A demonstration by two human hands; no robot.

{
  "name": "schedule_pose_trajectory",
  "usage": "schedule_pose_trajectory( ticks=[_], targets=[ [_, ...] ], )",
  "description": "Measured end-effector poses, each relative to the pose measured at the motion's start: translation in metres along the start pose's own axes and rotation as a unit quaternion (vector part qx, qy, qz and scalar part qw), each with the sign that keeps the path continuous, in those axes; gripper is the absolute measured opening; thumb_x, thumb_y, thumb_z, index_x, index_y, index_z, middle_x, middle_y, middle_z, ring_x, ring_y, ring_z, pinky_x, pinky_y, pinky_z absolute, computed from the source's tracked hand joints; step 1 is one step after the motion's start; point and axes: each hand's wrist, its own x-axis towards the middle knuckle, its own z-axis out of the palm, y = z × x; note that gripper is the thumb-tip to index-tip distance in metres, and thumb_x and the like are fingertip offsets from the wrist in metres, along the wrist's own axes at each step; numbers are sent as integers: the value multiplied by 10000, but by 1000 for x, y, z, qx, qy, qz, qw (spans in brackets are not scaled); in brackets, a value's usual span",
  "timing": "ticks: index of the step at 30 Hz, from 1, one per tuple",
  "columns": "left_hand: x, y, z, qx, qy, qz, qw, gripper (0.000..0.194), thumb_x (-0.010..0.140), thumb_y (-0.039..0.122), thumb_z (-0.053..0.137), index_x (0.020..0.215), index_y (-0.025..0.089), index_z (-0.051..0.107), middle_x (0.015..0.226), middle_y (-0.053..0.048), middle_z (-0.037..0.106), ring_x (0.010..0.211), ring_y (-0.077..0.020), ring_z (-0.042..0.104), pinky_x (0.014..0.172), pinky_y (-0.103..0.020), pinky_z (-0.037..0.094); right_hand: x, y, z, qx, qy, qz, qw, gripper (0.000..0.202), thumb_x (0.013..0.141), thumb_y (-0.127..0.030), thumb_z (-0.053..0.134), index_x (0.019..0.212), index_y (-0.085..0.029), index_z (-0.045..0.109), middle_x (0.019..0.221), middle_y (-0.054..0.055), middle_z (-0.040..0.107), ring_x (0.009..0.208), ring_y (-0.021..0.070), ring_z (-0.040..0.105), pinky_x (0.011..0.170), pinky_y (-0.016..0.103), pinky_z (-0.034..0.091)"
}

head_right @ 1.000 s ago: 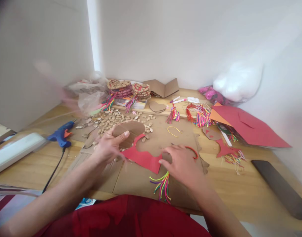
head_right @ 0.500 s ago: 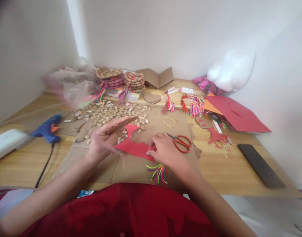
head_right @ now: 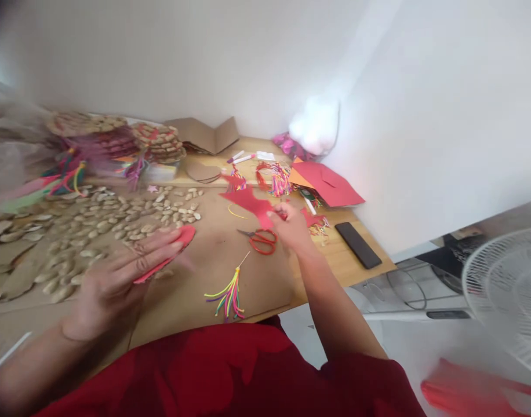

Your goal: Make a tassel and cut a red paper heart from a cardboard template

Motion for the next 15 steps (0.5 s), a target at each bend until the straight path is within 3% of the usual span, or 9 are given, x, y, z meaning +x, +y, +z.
schedule_pose_trajectory(
  ticks=[3, 8, 15],
  targets=[
    [2, 2, 2, 18, -68, 17, 997, 629, 988, 138, 514, 1535, 423, 391, 1537, 17, 510, 1406, -242, 501, 1183, -455, 428, 15, 32, -33, 16, 99, 74, 992, 272, 726, -466, 672, 758, -216, 571, 549, -53, 497, 484, 127, 430, 510, 281, 383],
    [1, -1, 6, 68, -112, 22, 991, 569, 1013, 269, 472, 1541, 456, 369, 1533, 58, 508, 1395, -233, 511, 1205, -404, 382, 21, 71, -70, 12, 175, 119, 977, 314, 690, -466, 686, 817, -187, 618, 629, 6, 628, 521, 152, 529, 512, 287, 437],
    [-8, -10, 23, 134, -144, 43, 979, 606, 1004, 216, 418, 1557, 450, 340, 1532, 59, 512, 1401, -212, 504, 1220, -365, 335, 7, 93, -98, 10, 204, 139, 969, 272, 673, -408, 726, 817, -188, 656, 666, 35, 676, 584, 179, 605, 544, 295, 489]
  ],
)
